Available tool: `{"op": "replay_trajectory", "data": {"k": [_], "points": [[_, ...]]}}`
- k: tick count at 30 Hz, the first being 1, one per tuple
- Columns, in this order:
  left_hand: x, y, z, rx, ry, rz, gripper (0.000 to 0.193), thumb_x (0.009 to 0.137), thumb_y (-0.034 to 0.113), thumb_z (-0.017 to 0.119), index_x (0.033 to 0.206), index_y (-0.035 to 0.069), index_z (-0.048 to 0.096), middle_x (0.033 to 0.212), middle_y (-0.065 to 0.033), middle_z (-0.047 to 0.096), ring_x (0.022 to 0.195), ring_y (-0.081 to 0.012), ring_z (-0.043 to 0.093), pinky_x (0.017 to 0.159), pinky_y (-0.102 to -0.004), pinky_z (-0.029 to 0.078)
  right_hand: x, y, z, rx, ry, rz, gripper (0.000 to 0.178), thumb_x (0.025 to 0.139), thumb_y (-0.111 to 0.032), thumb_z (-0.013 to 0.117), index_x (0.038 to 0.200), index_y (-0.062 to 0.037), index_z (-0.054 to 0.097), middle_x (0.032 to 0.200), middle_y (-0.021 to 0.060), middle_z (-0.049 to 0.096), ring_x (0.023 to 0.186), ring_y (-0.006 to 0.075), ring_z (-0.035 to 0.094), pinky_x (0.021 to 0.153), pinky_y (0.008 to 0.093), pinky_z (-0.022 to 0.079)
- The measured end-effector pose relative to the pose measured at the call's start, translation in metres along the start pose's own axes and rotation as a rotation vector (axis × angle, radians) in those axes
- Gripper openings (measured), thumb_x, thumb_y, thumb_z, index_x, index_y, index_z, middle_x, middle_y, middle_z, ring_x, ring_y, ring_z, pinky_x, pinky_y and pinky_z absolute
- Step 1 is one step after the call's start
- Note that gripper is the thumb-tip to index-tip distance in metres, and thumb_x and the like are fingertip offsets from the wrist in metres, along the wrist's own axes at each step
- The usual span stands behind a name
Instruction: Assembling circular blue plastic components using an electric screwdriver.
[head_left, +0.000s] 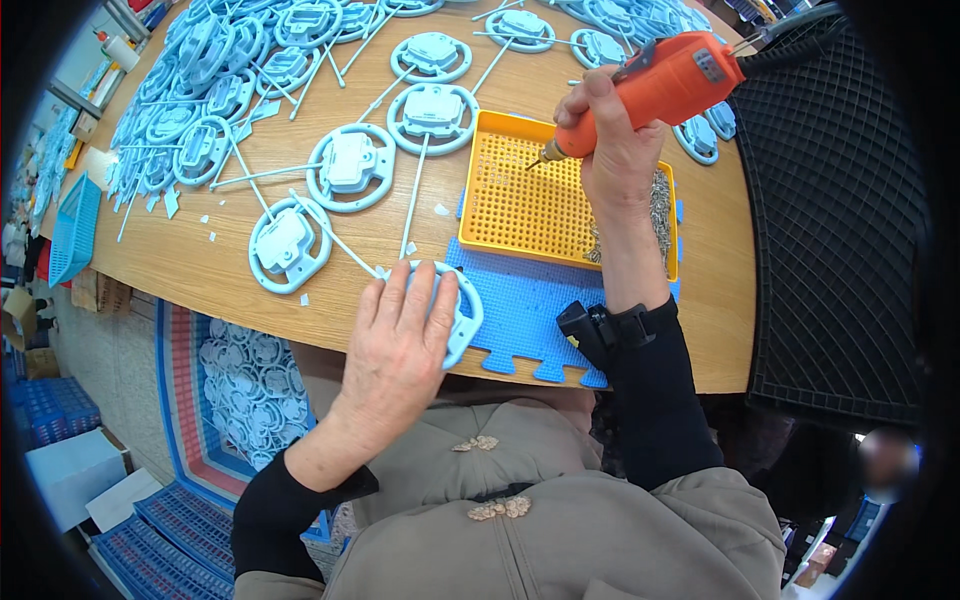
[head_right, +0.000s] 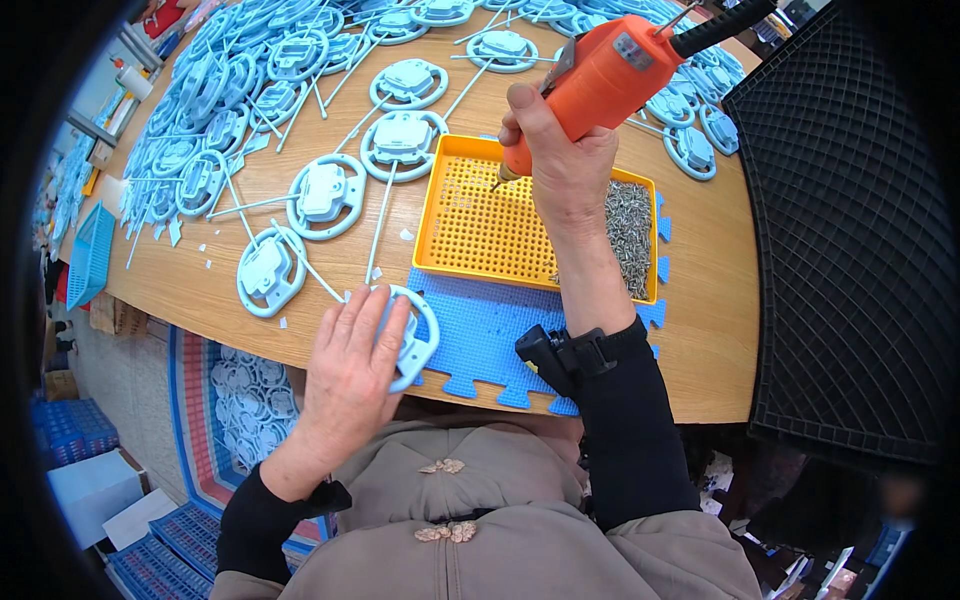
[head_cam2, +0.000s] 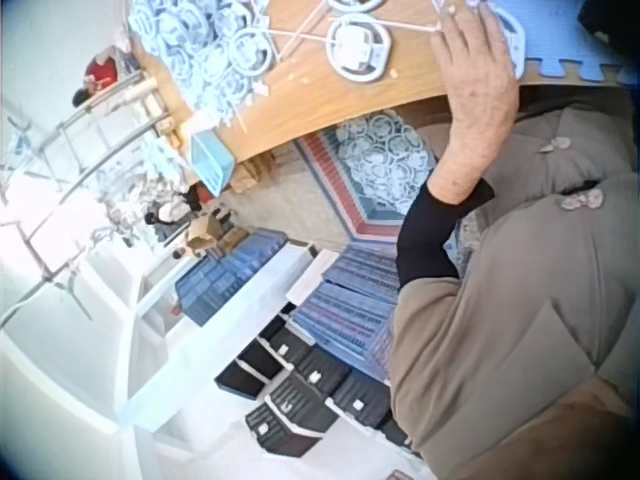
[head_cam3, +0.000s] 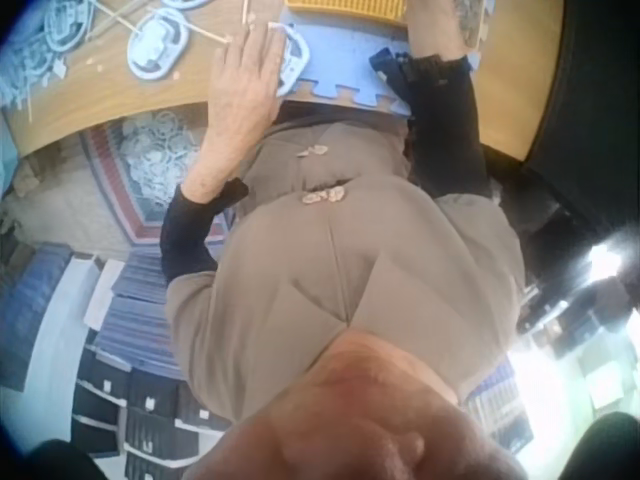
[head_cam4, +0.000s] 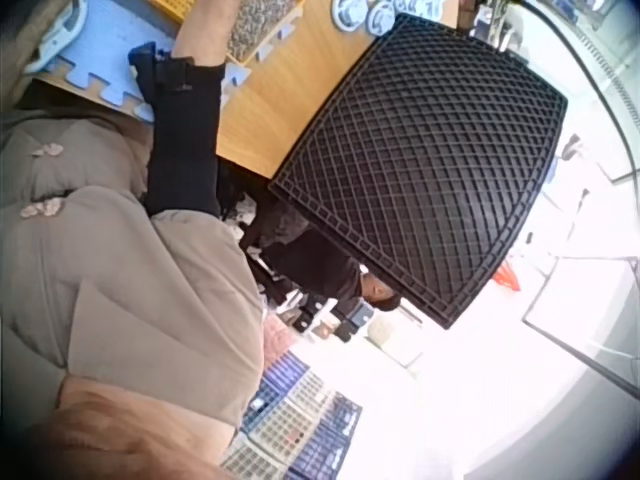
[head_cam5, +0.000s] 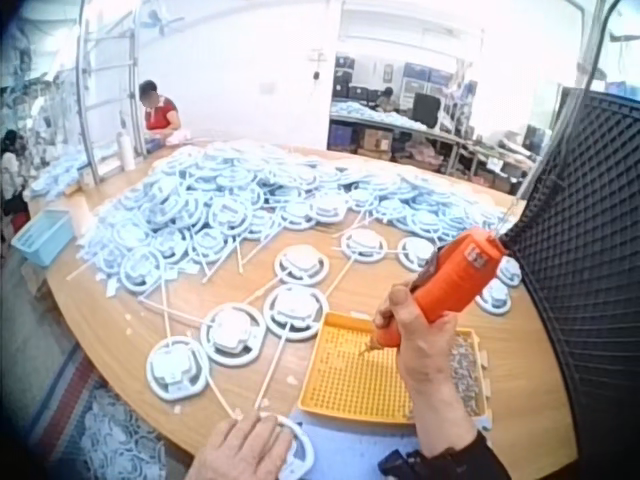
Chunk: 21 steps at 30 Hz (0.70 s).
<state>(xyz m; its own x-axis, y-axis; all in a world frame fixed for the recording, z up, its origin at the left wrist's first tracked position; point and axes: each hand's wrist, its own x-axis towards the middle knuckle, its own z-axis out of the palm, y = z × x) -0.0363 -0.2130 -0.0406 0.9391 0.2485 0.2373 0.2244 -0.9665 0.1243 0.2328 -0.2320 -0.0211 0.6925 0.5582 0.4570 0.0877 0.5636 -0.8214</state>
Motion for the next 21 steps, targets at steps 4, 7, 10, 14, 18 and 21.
{"op": "replay_trajectory", "data": {"k": [4, 7, 10, 14, 18, 21], "points": [[0.002, 0.011, -0.013, -0.222, -0.117, -0.096, 0.085, 0.064, 0.025, 0.083, 0.134, -0.002, 0.043, 0.135, -0.0264, 0.039, 0.129, -0.0406, 0.038, 0.106, -0.0510, 0.032, 0.000, 0.001, 0.001, 0.006, 0.013, -0.013, 0.024, 0.084, -0.022, 0.074, 0.092, -0.0081, 0.056, 0.069, 0.0048, 0.060, 0.061, 0.0167, 0.058, 0.060, 0.0312, 0.048], [0.001, 0.008, -0.013, -0.297, -0.144, -0.035, 0.077, 0.068, 0.018, 0.078, 0.134, -0.003, 0.043, 0.136, -0.0258, 0.039, 0.130, -0.0415, 0.037, 0.107, -0.0508, 0.032, 0.000, 0.001, -0.001, -0.032, -0.002, -0.037, 0.026, 0.083, -0.024, 0.075, 0.091, -0.0078, 0.056, 0.069, 0.0046, 0.060, 0.062, 0.0167, 0.058, 0.060, 0.0311, 0.048], [0.000, -0.002, -0.017, -0.291, -0.191, 0.037, 0.069, 0.071, 0.009, 0.071, 0.133, -0.003, 0.044, 0.137, -0.0246, 0.038, 0.131, -0.0425, 0.036, 0.107, -0.0493, 0.034, 0.000, -0.005, 0.000, -0.002, 0.019, -0.045, 0.027, 0.083, -0.025, 0.076, 0.091, -0.0075, 0.056, 0.070, 0.0046, 0.060, 0.063, 0.0165, 0.058, 0.060, 0.0304, 0.049], [0.002, -0.007, -0.014, -0.356, -0.184, 0.104, 0.061, 0.070, 0.002, 0.065, 0.128, -0.003, 0.049, 0.132, -0.0225, 0.044, 0.129, -0.0413, 0.039, 0.104, -0.0469, 0.038, 0.002, -0.005, -0.004, 0.006, 0.018, -0.039, 0.027, 0.083, -0.024, 0.075, 0.092, -0.0078, 0.056, 0.072, 0.0047, 0.060, 0.063, 0.0161, 0.058, 0.060, 0.0294, 0.049], [0.013, 0.001, -0.010, -0.393, -0.060, 0.117, 0.057, 0.068, 0.006, 0.070, 0.122, -0.002, 0.055, 0.122, -0.0188, 0.051, 0.120, -0.0363, 0.046, 0.098, -0.0468, 0.040, 0.003, 0.000, -0.007, -0.019, 0.020, -0.003, 0.027, 0.083, -0.025, 0.075, 0.093, -0.0084, 0.056, 0.071, 0.0045, 0.059, 0.064, 0.0161, 0.058, 0.061, 0.0293, 0.049], [0.019, 0.015, -0.002, -0.262, 0.092, 0.103, 0.060, 0.066, 0.013, 0.075, 0.122, 0.000, 0.056, 0.117, -0.0160, 0.052, 0.111, -0.0326, 0.049, 0.094, -0.0471, 0.040, 0.004, 0.004, -0.007, 0.016, 0.018, -0.030, 0.029, 0.081, -0.023, 0.078, 0.093, -0.0066, 0.057, 0.071, 0.0033, 0.061, 0.062, 0.0131, 0.061, 0.058, 0.0256, 0.051]]}}
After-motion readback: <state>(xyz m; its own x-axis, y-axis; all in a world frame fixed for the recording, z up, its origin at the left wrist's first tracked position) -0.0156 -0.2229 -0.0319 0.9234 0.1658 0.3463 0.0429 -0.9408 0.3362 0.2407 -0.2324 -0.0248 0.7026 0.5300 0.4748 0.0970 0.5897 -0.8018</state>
